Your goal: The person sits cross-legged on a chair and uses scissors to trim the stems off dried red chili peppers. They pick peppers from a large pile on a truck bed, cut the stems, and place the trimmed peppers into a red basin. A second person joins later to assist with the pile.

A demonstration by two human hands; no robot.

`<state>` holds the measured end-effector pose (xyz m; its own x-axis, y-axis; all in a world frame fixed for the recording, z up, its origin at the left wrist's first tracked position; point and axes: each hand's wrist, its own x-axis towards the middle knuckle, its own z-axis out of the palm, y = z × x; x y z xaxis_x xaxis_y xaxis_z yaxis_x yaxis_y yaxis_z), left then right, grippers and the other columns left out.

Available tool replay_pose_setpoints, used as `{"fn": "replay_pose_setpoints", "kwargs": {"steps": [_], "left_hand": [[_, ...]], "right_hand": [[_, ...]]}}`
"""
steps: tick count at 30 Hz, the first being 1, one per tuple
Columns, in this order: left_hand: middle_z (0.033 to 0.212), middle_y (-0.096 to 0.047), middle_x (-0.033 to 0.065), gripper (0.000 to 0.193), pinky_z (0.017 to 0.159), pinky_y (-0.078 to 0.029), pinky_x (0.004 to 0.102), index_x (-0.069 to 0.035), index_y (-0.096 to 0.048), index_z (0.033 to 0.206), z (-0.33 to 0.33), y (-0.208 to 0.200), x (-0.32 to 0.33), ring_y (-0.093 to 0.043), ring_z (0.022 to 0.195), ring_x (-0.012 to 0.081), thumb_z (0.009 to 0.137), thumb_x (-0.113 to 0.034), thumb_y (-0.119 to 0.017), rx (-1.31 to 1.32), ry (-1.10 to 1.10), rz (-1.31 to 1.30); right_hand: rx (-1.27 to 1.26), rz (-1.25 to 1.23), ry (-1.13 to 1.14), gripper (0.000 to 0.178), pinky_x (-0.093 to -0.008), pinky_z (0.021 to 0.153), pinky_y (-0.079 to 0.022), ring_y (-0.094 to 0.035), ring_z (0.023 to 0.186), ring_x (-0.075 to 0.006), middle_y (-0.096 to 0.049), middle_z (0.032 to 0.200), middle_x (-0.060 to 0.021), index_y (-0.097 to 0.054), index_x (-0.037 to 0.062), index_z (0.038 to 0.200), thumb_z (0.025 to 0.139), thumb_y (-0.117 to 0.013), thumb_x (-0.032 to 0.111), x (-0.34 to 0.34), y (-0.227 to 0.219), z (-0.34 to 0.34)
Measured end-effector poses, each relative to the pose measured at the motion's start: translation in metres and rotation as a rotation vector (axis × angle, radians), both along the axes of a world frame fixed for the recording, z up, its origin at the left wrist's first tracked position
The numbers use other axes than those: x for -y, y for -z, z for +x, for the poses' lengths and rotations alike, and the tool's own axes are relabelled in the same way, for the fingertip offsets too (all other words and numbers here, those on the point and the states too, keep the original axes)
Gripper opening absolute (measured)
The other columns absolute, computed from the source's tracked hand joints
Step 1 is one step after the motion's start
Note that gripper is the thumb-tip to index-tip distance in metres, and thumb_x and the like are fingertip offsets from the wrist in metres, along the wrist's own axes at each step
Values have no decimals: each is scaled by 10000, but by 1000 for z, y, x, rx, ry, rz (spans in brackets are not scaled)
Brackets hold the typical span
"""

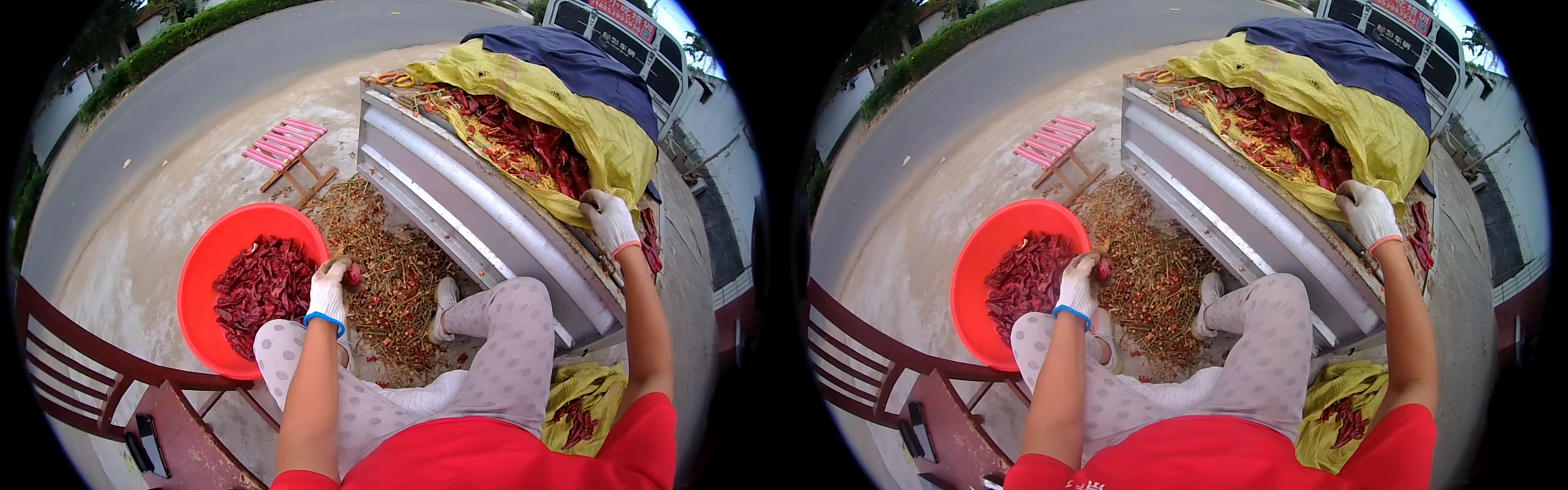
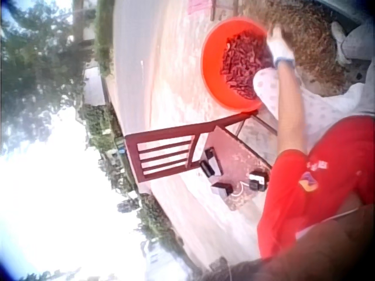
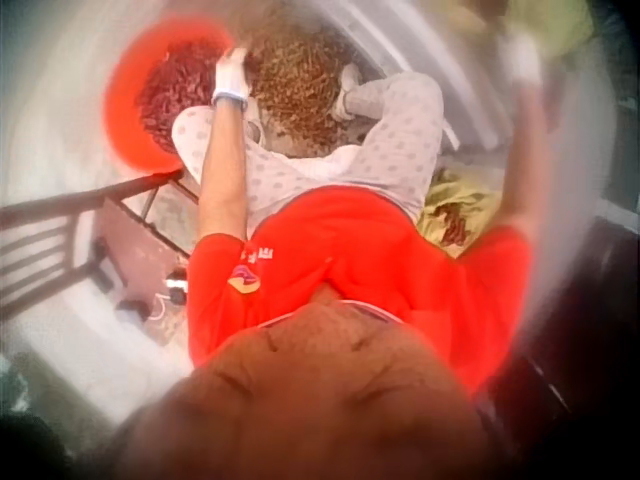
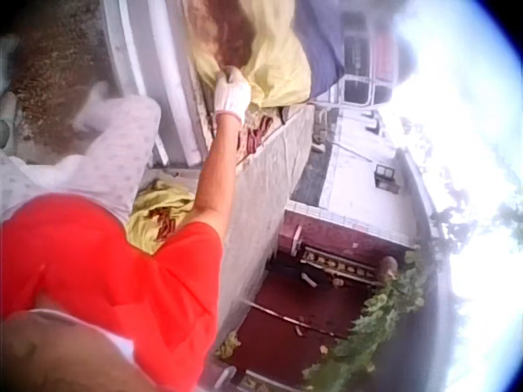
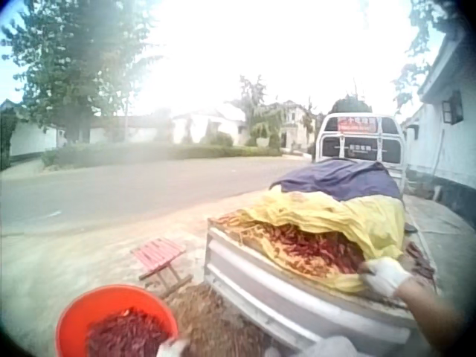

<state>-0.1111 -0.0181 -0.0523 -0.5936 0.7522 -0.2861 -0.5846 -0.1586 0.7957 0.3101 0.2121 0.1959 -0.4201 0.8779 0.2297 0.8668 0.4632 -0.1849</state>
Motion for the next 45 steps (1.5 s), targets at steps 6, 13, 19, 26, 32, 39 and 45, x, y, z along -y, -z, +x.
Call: {"fn": "replay_pose_setpoints", "kwargs": {"steps": [6,13,19,26,32,39,45], "left_hand": [[834,-645,30,187,504,-490,244,-54,-649,1038,28,-18,-5,-590,662,113,873,-140,-672,-23,222,-155],[669,-535,10,137,447,-320,244,-72,-601,974,59,-32,-8,-434,516,99,878,-150,-659,127,458,-82],[662,-520,20,86,454,-321,256,-68,-586,915,64,-36,-11,-405,511,109,899,-145,-619,256,547,-55],[821,-607,67,60,507,-396,267,-109,-565,939,67,-33,-20,-484,595,140,912,-155,-592,410,569,-51],[864,-688,101,189,542,-525,313,-62,-619,1069,75,-27,-18,-639,650,199,952,-189,-542,464,578,-1],[811,-673,98,444,497,-492,318,-71,-611,1030,90,-48,-21,-620,601,217,984,-502,-514,486,757,-98],[900,-671,97,489,604,-531,328,-113,-601,1159,99,-57,-13,-651,719,220,972,-552,-494,391,725,-85]], "right_hand": [[303,13,168,397,-467,874,-500,-640,1006,-400,-678,1046,-234,-689,32,1014,829,-645,381,-59,26,-45],[393,-35,325,459,-450,929,-501,-629,1086,-395,-663,1140,-242,-696,27,1072,777,-690,377,-79,28,-46],[419,-25,365,321,-445,912,-516,-636,1074,-398,-673,1122,-231,-724,50,1047,816,-609,239,-84,28,-46],[-86,8,211,297,-421,866,-527,-668,979,-369,-701,1046,-212,-723,49,1057,840,-622,226,-63,2,-27],[-625,-208,-40,227,-262,688,-497,-636,756,-128,-708,879,-73,-689,-8,1078,892,-623,103,11,1,-68],[-476,-25,-590,212,-328,741,-549,-681,828,-228,-687,975,-89,-710,76,1020,808,-707,82,91,55,-121],[-140,297,-904,300,-374,699,-550,-662,889,-251,-645,1060,-61,-657,125,1006,708,-676,139,141,101,-156]]}}
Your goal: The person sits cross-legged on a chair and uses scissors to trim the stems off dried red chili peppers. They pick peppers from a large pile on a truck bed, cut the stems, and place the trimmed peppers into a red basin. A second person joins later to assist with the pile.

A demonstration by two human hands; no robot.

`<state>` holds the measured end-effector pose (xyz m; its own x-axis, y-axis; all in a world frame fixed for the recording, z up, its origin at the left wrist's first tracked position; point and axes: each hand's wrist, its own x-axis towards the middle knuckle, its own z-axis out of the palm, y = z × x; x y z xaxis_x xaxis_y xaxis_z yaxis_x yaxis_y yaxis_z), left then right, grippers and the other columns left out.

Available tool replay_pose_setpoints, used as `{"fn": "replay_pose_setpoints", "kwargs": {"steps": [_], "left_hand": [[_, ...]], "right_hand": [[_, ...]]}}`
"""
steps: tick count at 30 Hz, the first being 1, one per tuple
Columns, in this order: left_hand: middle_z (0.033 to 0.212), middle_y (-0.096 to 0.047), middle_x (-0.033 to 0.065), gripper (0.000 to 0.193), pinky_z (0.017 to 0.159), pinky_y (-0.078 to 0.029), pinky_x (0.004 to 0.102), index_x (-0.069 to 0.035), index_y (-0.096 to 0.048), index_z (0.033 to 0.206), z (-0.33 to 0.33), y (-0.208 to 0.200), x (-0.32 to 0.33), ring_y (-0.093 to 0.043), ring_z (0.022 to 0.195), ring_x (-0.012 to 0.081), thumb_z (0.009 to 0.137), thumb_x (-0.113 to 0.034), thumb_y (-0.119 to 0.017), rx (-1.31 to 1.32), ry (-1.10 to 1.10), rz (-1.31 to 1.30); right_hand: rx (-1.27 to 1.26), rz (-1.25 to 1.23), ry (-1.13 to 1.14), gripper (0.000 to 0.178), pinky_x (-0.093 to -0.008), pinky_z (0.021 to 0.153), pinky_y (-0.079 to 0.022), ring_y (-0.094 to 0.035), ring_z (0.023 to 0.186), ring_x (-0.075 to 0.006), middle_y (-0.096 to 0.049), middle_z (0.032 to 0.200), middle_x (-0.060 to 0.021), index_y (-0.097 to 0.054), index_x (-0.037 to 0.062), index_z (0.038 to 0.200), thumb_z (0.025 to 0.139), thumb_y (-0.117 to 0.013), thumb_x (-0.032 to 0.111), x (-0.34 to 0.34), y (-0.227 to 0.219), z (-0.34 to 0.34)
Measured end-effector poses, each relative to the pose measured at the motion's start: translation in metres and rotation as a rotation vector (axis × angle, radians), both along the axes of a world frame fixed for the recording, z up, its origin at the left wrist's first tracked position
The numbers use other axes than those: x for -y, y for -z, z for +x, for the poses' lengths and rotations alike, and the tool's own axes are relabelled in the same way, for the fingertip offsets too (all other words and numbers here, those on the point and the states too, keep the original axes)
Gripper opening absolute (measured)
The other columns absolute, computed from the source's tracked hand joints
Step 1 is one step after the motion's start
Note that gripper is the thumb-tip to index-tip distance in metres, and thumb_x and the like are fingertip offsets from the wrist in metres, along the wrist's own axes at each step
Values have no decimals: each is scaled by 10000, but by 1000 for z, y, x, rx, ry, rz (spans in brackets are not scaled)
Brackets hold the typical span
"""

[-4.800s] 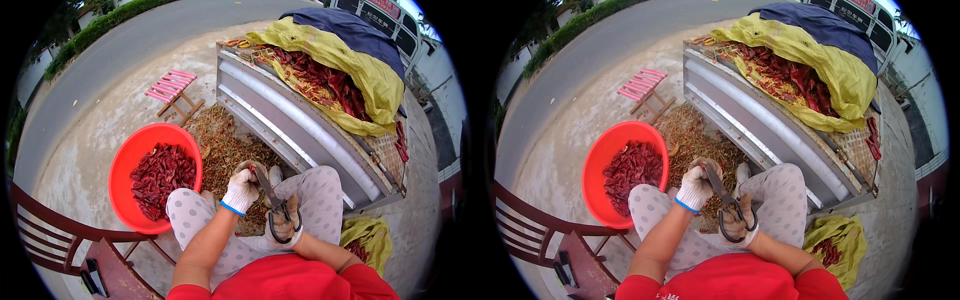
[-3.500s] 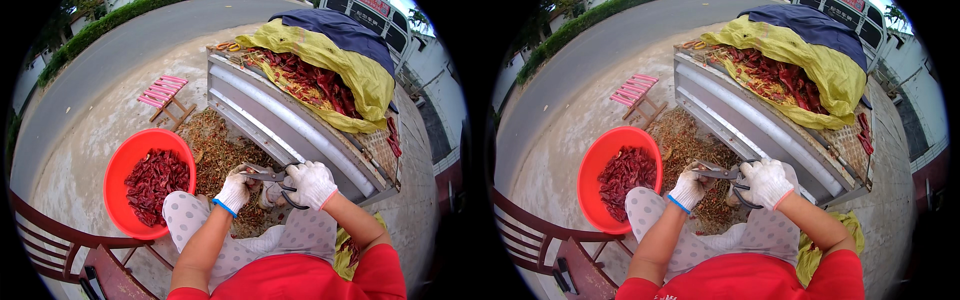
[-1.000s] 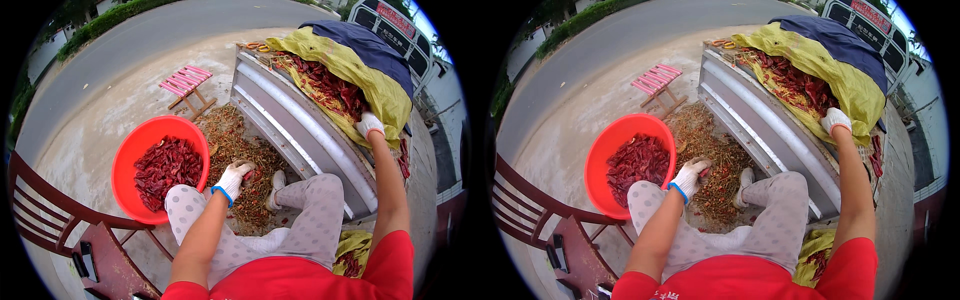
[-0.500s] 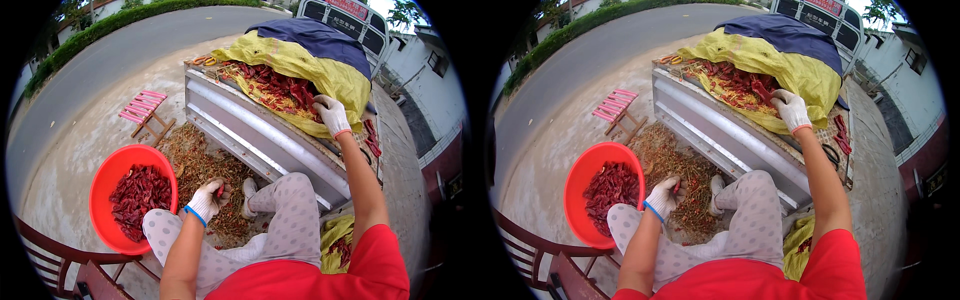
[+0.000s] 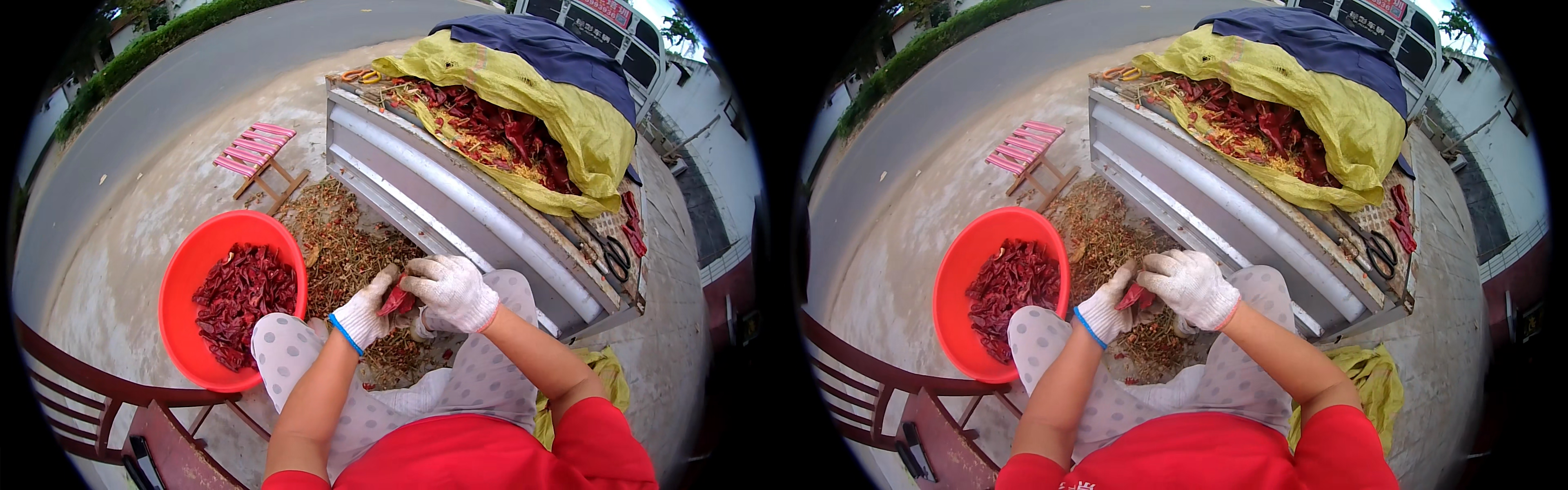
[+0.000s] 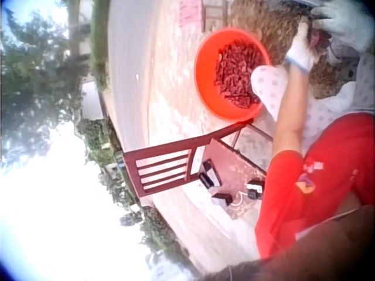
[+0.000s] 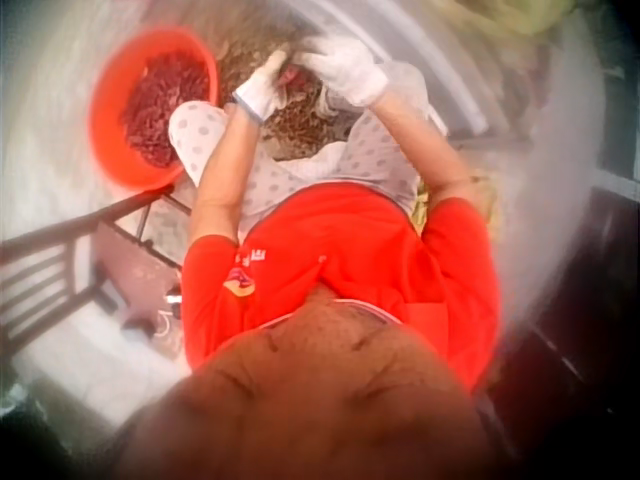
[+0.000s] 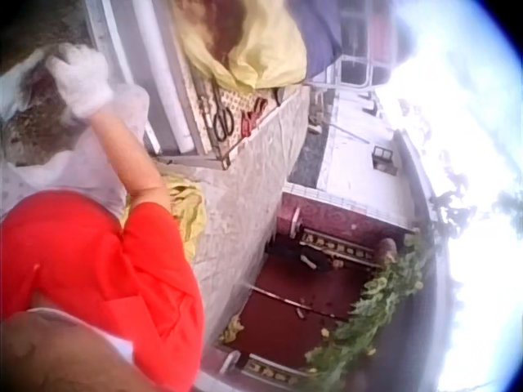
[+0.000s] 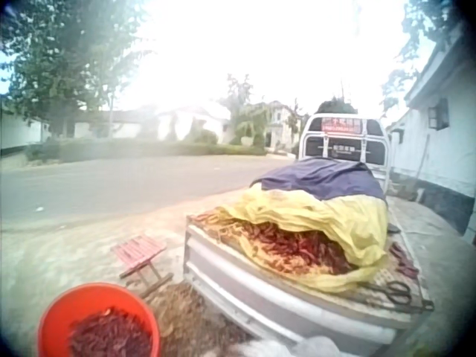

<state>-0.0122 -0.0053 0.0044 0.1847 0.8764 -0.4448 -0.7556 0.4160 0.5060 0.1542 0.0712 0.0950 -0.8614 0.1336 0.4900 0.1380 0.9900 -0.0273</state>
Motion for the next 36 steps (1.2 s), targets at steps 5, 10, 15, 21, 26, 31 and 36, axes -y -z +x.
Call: {"fn": "replay_pose_setpoints", "kwargs": {"steps": [5,10,15,21,26,31,36], "left_hand": [[943,-663,63,321,570,-531,311,-119,-593,1156,-16,18,1,-643,715,181,956,-370,-585,43,87,173],[900,-660,91,225,562,-520,285,-42,-602,1090,-20,1,-2,-631,707,173,910,-151,-680,86,-28,88],[912,-664,96,204,594,-557,322,-52,-600,1087,-17,7,-9,-655,739,198,919,-149,-662,33,-41,72],[930,-668,123,208,607,-577,373,-58,-578,1115,-18,15,-9,-678,764,249,920,-111,-623,12,-139,78],[932,-663,116,198,549,-555,358,-91,-575,1091,-15,15,-9,-669,740,255,904,-105,-640,3,-153,67],[914,-671,111,225,577,-573,375,-77,-578,1122,-14,7,-9,-673,735,249,907,-114,-631,-50,-159,72],[908,-671,87,228,585,-576,374,-81,-586,1129,-13,7,-9,-672,732,219,918,-146,-638,-63,-156,111]], "right_hand": [[70,-139,42,243,-392,739,-542,-652,918,-269,-635,1074,-61,-649,141,1016,776,-656,178,-1,3,1],[11,-240,377,168,-420,790,-536,-651,948,-312,-641,1069,-117,-663,118,1005,873,-623,213,-54,-44,30],[155,-36,1046,323,-463,838,-526,-644,1005,-361,-646,1119,-167,-633,95,1137,886,-615,297,-166,-84,109],[298,-135,1320,453,-460,910,-506,-632,1074,-374,-660,1146,-214,-612,83,1215,844,-650,341,-194,-83,153],[0,-179,1185,462,-461,901,-492,-629,1056,-395,-673,1108,-224,-627,72,1212,864,-615,376,-175,-93,151],[-27,-352,850,449,-458,872,-493,-636,1001,-400,-678,1045,-228,-657,55,1136,868,-594,409,-115,-108,117],[433,-536,540,453,-459,838,-501,-646,928,-402,-681,962,-232,-693,44,1034,866,-569,446,-50,-81,68]]}}
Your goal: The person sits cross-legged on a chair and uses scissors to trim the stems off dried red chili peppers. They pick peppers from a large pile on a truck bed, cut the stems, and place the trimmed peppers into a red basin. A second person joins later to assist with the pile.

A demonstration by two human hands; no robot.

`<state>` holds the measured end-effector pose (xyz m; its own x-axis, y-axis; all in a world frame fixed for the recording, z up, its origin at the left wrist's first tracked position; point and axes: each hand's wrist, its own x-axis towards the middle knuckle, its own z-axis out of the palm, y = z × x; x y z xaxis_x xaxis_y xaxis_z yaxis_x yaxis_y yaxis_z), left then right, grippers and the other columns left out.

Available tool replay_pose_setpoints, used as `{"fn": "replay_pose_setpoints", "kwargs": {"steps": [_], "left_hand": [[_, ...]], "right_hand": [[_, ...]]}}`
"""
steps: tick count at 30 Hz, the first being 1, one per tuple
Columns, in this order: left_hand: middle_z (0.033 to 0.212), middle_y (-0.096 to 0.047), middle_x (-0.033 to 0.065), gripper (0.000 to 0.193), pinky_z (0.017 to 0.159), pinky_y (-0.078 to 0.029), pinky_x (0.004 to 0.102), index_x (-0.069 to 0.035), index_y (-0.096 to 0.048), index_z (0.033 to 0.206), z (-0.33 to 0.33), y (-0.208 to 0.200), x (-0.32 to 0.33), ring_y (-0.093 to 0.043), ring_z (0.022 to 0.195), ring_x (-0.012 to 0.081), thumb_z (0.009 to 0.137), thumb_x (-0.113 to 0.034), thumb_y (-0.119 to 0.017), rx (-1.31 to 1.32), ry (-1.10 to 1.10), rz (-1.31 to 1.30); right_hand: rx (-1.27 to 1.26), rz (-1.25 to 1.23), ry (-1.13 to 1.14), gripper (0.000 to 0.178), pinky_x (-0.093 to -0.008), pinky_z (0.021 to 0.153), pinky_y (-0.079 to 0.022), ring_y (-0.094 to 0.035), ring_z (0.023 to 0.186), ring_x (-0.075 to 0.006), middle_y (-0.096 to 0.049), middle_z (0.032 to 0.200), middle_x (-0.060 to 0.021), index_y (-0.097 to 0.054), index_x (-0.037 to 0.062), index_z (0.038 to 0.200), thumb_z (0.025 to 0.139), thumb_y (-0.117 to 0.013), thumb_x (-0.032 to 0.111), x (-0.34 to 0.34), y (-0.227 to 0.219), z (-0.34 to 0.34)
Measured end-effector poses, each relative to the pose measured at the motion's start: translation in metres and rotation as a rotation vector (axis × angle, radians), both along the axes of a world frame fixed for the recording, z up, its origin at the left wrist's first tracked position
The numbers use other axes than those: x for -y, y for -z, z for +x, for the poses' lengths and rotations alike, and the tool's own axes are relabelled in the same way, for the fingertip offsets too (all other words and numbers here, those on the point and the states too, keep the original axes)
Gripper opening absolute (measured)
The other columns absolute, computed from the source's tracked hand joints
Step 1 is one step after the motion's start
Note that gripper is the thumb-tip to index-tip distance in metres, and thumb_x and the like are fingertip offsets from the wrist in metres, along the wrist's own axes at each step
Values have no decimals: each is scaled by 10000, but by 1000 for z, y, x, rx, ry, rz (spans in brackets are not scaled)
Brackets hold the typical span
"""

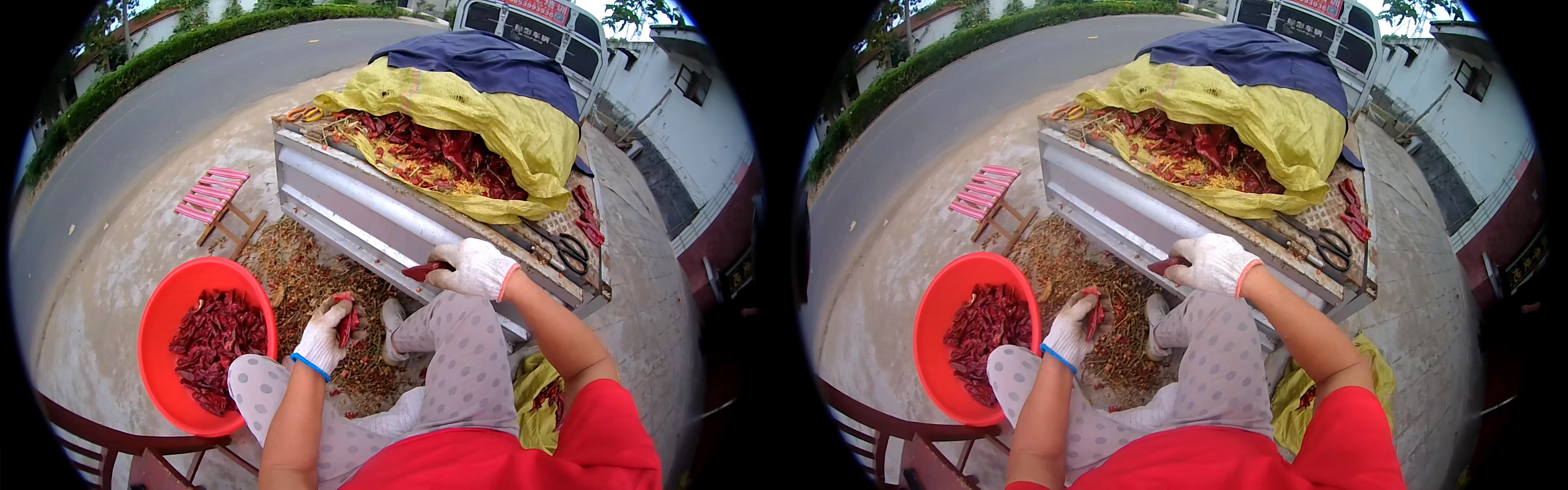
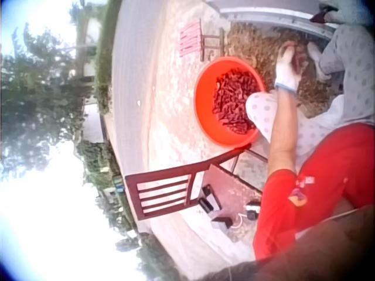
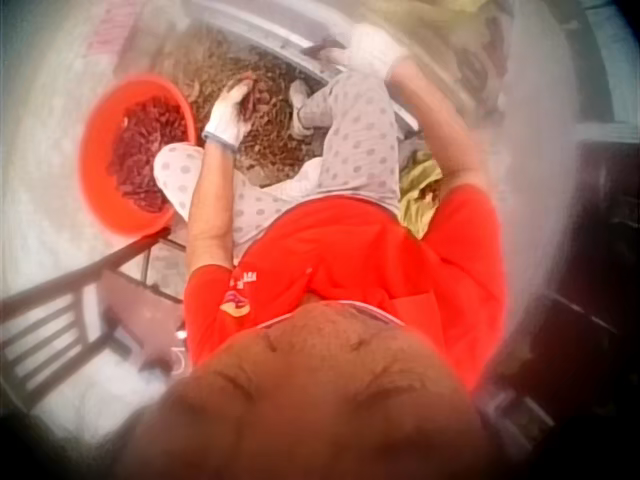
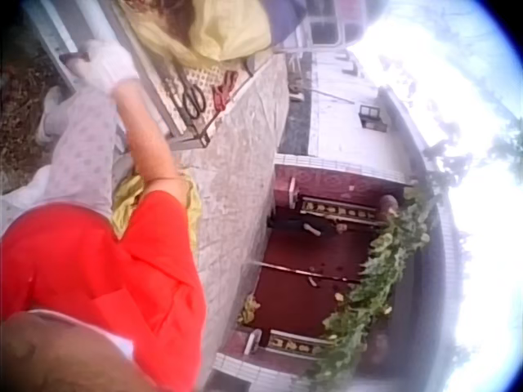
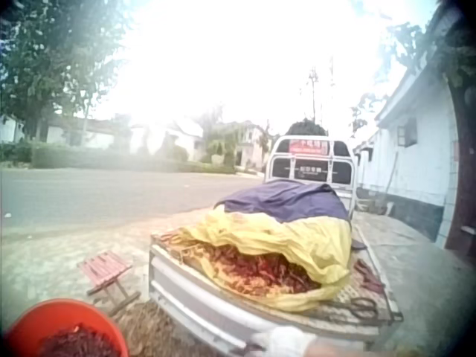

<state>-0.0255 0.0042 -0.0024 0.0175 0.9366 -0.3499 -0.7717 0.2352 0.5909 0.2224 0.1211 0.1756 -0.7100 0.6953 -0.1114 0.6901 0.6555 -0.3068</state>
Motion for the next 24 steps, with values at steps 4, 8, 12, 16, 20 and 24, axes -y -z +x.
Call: {"fn": "replay_pose_setpoints", "kwargs": {"steps": [4,8,12,16,20,24], "left_hand": [[918,-669,68,251,594,-571,357,-84,-589,1145,7,-6,2,-663,744,189,920,-174,-653,-97,27,19],[983,-663,50,351,671,-569,328,-60,-578,1202,10,-2,4,-652,819,154,874,-127,-685,-153,30,116],[985,-639,39,387,693,-554,295,-61,-566,1210,10,4,2,-640,808,140,847,-114,-688,-314,166,260],[938,-631,24,409,598,-506,256,-59,-558,1199,17,-15,8,-630,730,132,816,-100,-694,-584,167,280],[989,-660,10,480,764,-503,273,-42,-581,1208,11,-32,8,-605,867,98,788,-153,-784,-497,277,60],[939,-667,8,391,735,-514,280,-41,-609,1136,10,-28,8,-621,813,110,788,-132,-762,-488,307,139]], "right_hand": [[72,-219,-116,480,-460,810,-506,-654,870,-403,-683,896,-235,-721,35,951,864,-549,476,27,41,-40],[-79,-555,58,432,-398,726,-506,-664,775,-292,-693,813,-178,-735,15,876,870,-588,421,33,64,-69],[-296,-923,367,329,-311,587,-448,-569,629,-143,-641,726,-65,-720,13,838,882,-648,331,40,74,-84],[-455,-1107,499,301,-250,435,-338,-462,494,-71,-528,611,9,-677,74,841,918,-640,363,43,79,-91],[-392,-1056,496,329,-288,511,-423,-543,576,-115,-588,696,-37,-680,60,895,941,-603,377,43,73,-86],[-426,-478,8,238,-350,742,-510,-635,830,-234,-665,902,-89,-687,53,947,903,-602,271,45,85,-71]]}}
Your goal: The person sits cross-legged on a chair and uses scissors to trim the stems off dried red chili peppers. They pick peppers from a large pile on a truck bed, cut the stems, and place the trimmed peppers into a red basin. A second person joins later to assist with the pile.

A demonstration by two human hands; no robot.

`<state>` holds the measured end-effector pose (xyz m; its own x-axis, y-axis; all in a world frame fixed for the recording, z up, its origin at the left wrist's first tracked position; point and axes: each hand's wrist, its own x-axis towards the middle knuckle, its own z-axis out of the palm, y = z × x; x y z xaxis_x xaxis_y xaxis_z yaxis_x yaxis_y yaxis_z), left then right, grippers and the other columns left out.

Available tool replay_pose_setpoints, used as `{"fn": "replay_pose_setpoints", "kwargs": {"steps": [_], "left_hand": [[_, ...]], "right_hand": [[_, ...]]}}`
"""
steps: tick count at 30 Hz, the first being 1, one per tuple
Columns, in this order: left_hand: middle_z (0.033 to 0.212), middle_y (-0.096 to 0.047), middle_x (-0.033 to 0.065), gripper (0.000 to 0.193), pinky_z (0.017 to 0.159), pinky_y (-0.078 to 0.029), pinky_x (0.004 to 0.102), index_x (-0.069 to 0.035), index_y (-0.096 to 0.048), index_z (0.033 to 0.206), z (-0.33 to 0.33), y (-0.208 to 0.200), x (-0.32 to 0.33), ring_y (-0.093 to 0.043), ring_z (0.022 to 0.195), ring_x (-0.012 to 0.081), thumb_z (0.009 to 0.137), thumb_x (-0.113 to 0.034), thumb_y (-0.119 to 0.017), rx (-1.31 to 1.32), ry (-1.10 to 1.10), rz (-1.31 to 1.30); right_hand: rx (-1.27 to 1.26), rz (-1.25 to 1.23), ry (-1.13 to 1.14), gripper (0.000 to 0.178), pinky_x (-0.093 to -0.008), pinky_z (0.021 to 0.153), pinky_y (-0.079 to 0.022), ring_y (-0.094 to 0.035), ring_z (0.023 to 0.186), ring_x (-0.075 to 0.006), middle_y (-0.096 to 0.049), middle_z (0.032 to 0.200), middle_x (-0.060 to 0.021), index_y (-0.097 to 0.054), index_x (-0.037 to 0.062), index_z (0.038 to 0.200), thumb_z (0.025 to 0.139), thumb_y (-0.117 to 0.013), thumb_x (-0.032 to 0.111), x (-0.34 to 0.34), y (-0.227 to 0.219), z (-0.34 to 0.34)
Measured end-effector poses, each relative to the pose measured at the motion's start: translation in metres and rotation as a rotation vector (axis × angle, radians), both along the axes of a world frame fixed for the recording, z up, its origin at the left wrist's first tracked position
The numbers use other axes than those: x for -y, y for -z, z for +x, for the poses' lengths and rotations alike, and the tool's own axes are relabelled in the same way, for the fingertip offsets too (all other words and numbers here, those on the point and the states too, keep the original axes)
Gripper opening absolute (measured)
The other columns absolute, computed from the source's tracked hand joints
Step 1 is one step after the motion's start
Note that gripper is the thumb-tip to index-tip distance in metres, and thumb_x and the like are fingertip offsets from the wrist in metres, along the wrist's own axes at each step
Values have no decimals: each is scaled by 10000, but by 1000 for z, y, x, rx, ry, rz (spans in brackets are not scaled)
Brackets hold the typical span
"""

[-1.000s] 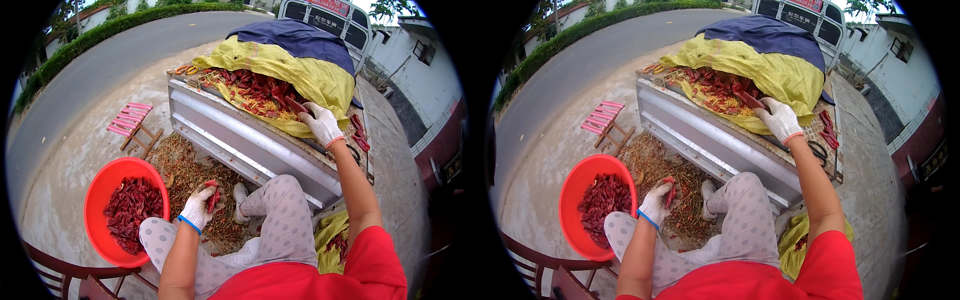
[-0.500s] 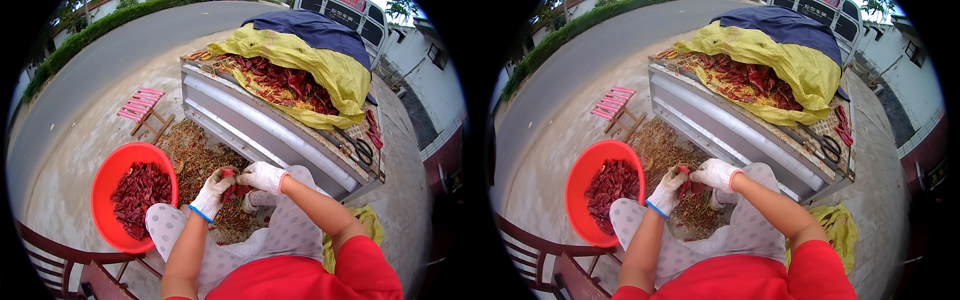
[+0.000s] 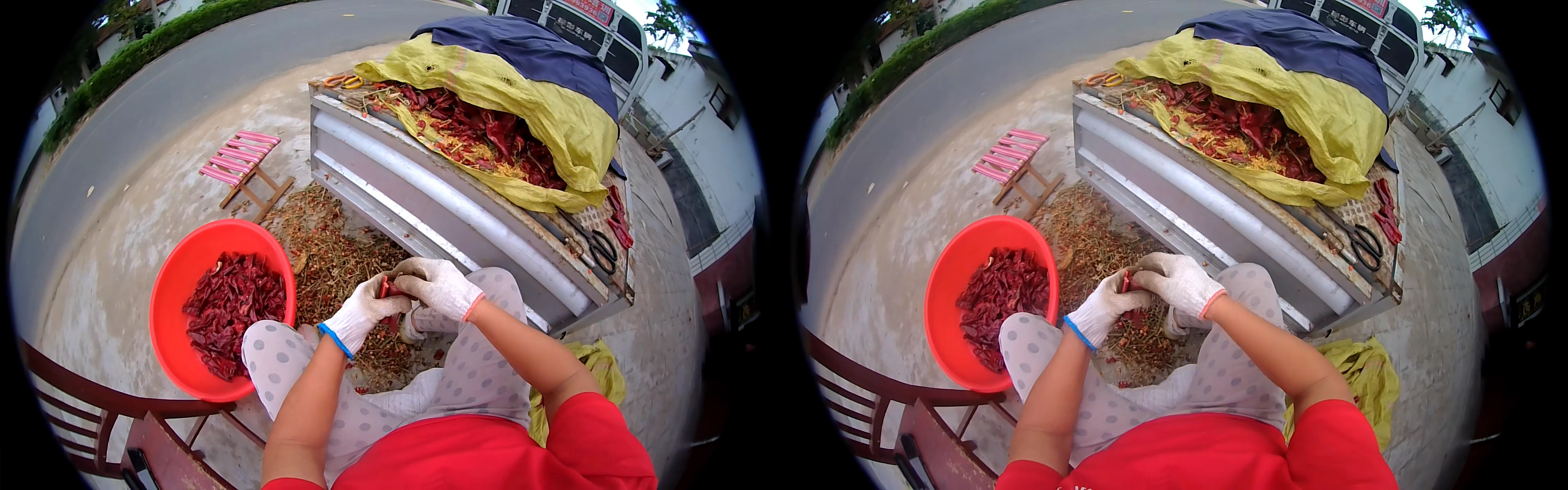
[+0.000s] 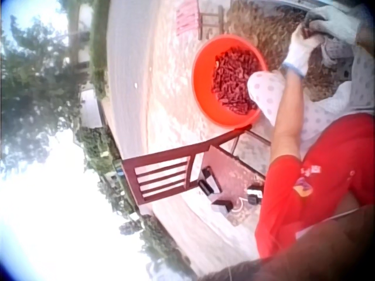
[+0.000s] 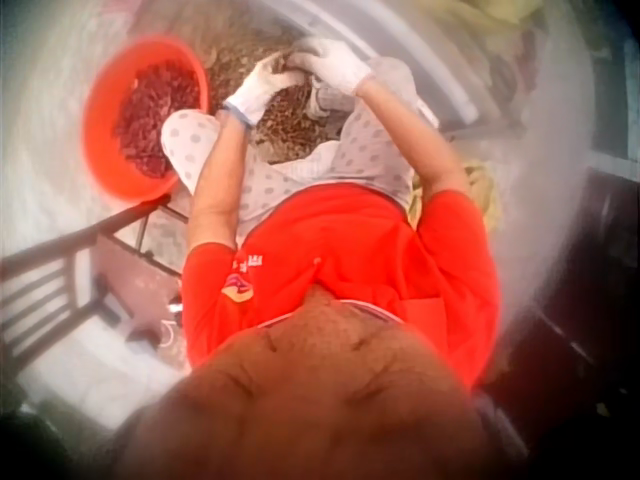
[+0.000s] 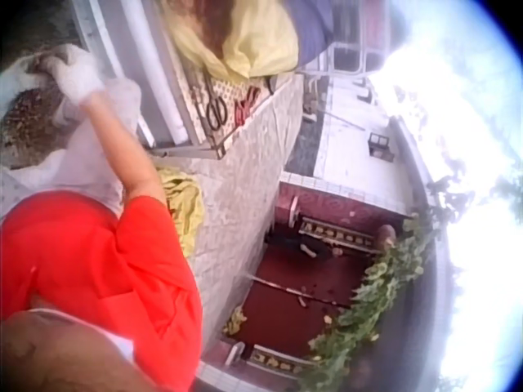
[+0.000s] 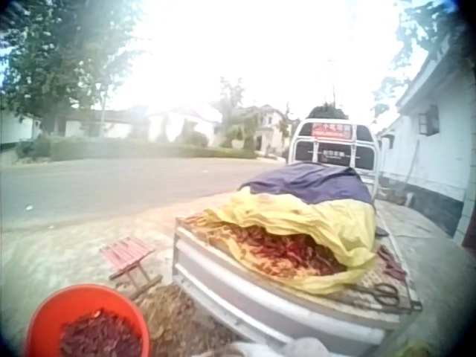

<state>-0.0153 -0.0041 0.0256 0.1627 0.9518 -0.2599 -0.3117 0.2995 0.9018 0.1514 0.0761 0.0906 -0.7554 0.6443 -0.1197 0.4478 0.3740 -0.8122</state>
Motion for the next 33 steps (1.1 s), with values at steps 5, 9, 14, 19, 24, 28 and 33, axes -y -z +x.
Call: {"fn": "replay_pose_setpoints", "kwargs": {"steps": [5,9,14,19,24,28,33], "left_hand": [[836,-614,1,318,594,-530,257,-50,-607,1107,5,-1,5,-619,683,107,809,-99,-706,6,83,44],[816,-612,-3,291,588,-504,244,-51,-611,1069,0,0,4,-597,673,98,795,-100,-695,33,133,18],[799,-607,2,263,566,-465,236,-57,-609,1057,3,10,1,-561,625,95,805,-102,-666,169,53,61],[757,-592,4,232,546,-455,245,-50,-609,1034,8,8,5,-542,606,94,810,-96,-651,230,-18,13],[748,-589,1,175,538,-445,242,-25,-635,978,9,-10,9,-534,597,87,827,-111,-655,96,-80,54],[751,-601,8,153,550,-466,240,-22,-643,952,9,-6,10,-552,606,92,818,-94,-654,86,-116,60],[727,-598,-4,158,537,-452,227,-17,-659,952,8,-7,9,-547,585,75,813,-93,-669,33,-153,45]], "right_hand": [[-144,557,-330,181,-376,870,-532,-624,1015,-284,-670,1060,-66,-693,87,944,816,-604,178,-8,22,11],[-141,667,-286,162,-366,813,-540,-635,976,-255,-671,1007,-51,-695,100,928,827,-605,189,-2,17,11],[-110,766,-116,155,-371,742,-550,-658,877,-253,-669,948,-48,-701,114,906,846,-609,224,12,5,7],[-163,677,-69,162,-365,728,-548,-666,827,-260,-676,919,-92,-708,99,937,865,-603,198,10,12,9],[-216,-82,225,200,-289,663,-515,-636,714,-153,-675,869,-83,-711,23,1000,903,-597,155,22,-1,5],[-314,-486,406,203,-240,543,-437,-548,610,-95,-623,767,-26,-696,12,988,933,-586,173,24,-4,-2],[-431,-867,538,159,-223,434,-317,-434,510,-65,-534,693,19,-668,68,926,944,-595,208,22,5,-5]]}}
